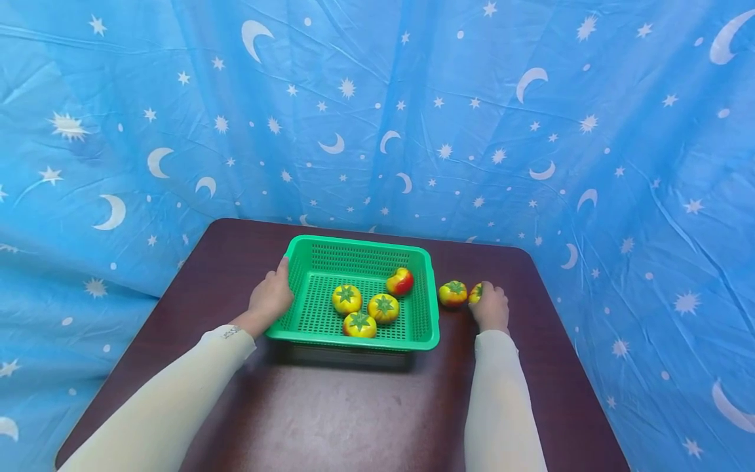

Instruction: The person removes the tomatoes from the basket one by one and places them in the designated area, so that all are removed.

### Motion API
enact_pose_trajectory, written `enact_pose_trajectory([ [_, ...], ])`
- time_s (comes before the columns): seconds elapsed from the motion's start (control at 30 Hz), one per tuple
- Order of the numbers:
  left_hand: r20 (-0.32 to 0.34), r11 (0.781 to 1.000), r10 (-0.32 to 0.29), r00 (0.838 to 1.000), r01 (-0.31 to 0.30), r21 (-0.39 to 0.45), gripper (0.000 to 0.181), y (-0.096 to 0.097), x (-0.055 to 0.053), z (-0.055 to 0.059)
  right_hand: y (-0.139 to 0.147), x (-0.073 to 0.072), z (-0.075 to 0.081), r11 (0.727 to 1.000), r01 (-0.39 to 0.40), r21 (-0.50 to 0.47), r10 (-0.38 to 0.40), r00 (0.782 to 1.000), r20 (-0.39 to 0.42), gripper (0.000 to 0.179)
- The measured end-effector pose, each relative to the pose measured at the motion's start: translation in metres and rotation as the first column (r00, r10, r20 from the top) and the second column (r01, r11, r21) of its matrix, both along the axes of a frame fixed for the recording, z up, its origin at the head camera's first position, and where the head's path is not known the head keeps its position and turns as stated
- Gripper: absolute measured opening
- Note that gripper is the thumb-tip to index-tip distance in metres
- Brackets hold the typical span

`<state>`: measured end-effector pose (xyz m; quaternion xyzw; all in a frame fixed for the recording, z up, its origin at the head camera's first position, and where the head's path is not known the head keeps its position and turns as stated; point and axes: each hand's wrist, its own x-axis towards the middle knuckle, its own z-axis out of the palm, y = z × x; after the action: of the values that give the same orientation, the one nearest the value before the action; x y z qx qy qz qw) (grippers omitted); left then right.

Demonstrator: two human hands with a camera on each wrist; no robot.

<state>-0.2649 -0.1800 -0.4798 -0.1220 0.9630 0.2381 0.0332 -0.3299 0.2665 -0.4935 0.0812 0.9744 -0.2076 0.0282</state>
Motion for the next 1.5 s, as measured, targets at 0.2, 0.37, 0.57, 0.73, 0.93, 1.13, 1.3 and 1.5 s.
enact_pose_trajectory([
  [0.2,-0.002,1.0,0.002,1.0,-0.002,-0.004,0.077,0.0,-0.001,0.0,-0.002,0.0,-0.003,1.0,-0.001,0.007,0.001,1.0,0.021,0.062],
  [0.37,0.015,1.0,0.016,1.0,-0.016,0.001,0.077,0.0,-0.001,0.001,-0.002,0.003,-0.006,1.0,-0.004,0.018,0.004,1.0,0.031,0.061],
  [0.57,0.009,1.0,-0.018,1.0,0.018,-0.009,0.075,0.004,-0.003,-0.002,0.002,0.011,-0.007,1.0,0.005,0.007,-0.005,0.998,0.061,0.061],
  [0.73,-0.014,1.0,-0.01,1.0,0.01,-0.012,0.074,0.004,-0.003,-0.002,0.003,0.012,-0.008,1.0,-0.005,-0.004,0.005,0.997,0.076,0.062],
  [0.93,-0.011,1.0,-0.006,1.0,0.006,-0.02,0.075,0.001,-0.002,-0.002,0.0,0.007,-0.01,1.0,-0.015,0.004,0.014,0.995,0.1,0.069],
  [1.13,-0.005,1.0,-0.009,1.0,0.009,-0.02,0.076,0.0,-0.002,-0.001,-0.001,0.008,-0.008,1.0,-0.004,-0.007,0.005,0.991,0.133,0.076],
  [1.3,0.001,1.0,-0.013,1.0,0.013,-0.016,0.075,0.0,-0.001,0.0,0.0,0.009,-0.005,1.0,-0.007,-0.017,0.009,0.99,0.143,0.075],
  [1.5,-0.002,1.0,-0.014,1.0,0.014,-0.006,0.075,-0.001,-0.001,0.0,0.001,0.008,0.0,1.0,-0.019,0.002,0.019,0.99,0.143,0.074],
])
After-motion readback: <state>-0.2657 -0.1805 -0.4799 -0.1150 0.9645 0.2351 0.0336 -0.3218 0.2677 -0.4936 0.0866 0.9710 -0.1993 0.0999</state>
